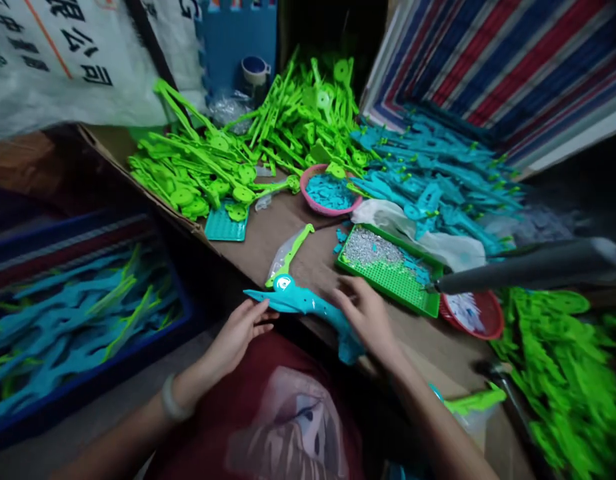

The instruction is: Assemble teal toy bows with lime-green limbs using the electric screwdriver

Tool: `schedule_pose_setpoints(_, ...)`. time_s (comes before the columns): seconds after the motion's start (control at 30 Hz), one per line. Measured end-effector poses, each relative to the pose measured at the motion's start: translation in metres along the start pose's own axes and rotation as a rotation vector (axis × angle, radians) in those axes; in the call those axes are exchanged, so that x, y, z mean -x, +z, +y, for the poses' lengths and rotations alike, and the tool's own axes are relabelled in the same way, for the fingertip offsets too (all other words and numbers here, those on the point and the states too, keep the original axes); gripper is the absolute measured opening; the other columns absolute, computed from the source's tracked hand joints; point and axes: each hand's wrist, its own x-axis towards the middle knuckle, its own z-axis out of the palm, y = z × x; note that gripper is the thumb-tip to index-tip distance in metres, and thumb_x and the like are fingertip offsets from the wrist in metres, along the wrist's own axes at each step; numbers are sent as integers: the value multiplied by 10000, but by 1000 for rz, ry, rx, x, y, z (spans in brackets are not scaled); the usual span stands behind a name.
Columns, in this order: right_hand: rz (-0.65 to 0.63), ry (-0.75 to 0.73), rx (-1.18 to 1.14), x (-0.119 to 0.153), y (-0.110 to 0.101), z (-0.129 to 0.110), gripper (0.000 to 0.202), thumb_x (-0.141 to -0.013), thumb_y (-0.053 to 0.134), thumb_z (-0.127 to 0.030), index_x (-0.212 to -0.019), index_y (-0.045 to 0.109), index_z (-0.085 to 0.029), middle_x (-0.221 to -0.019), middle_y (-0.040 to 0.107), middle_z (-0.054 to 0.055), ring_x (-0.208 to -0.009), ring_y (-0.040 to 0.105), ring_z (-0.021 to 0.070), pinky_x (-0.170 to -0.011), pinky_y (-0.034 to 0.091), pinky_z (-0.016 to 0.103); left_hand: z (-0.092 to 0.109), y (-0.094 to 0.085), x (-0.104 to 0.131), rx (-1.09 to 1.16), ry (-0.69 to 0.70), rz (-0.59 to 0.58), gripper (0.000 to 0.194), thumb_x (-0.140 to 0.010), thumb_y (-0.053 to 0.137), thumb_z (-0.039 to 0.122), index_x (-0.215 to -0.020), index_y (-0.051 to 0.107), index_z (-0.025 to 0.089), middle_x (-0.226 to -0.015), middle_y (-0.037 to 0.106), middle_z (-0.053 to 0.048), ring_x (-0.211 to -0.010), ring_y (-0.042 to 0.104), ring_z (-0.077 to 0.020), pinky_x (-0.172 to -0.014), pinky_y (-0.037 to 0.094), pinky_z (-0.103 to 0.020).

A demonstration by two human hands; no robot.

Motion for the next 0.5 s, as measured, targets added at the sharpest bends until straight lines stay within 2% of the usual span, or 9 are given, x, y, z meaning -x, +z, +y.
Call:
schedule_pose_setpoints(0.1, -105, 52, -37, -63, 49, -11, 359, -896, 587, -343, -1162, 668, -115, -1037, 718, 140, -918, 669, 244, -848, 508, 387, 2, 6, -3, 41, -20, -41, 373, -812, 773, 512, -948, 621, 201, -1076, 698, -59, -1066, 668, -231, -790, 556, -305)
schedule_pose_setpoints(0.17, -163, 43, -16, -80, 66, -13, 336, -880, 606, -326, -1124, 693, -113, -945, 722, 109, -844, 654, 221, -805, 486, 360, 6, 7, -4, 67, -19, -42, 406, -830, 740, 556, -1010, 622, 211, -1136, 693, -63, -1070, 663, -227, -813, 563, -322)
schedule_pose_setpoints(0.27, -247, 31, -75, -78, 71, -13, 343, -884, 608, -369, -1110, 708, -131, -855, 704, 59, -764, 620, 187, -733, 456, 323, 10, 4, -3, 52, -62, -50, 441, -815, 761, 551, -1062, 640, 207, -1178, 682, -74, -1065, 649, -225, -846, 577, -350)
schedule_pose_setpoints(0.37, -336, 80, -232, -70, 68, -13, 389, -869, 621, -414, -1145, 687, -147, -869, 692, 39, -756, 596, 163, -703, 451, 298, 10, 0, 1, 44, -97, -71, 420, -828, 746, 560, -1040, 661, 207, -1127, 686, -60, -1082, 639, -229, -887, 587, -382)
schedule_pose_setpoints(0.5, -339, 253, -554, -75, 79, -17, 472, -800, 675, -427, -1191, 619, -167, -867, 660, 17, -709, 590, 135, -622, 462, 260, 9, -1, 4, 38, -49, -6, 387, -787, 797, 531, -947, 665, 204, -962, 699, -14, -930, 662, -170, -824, 582, -291)
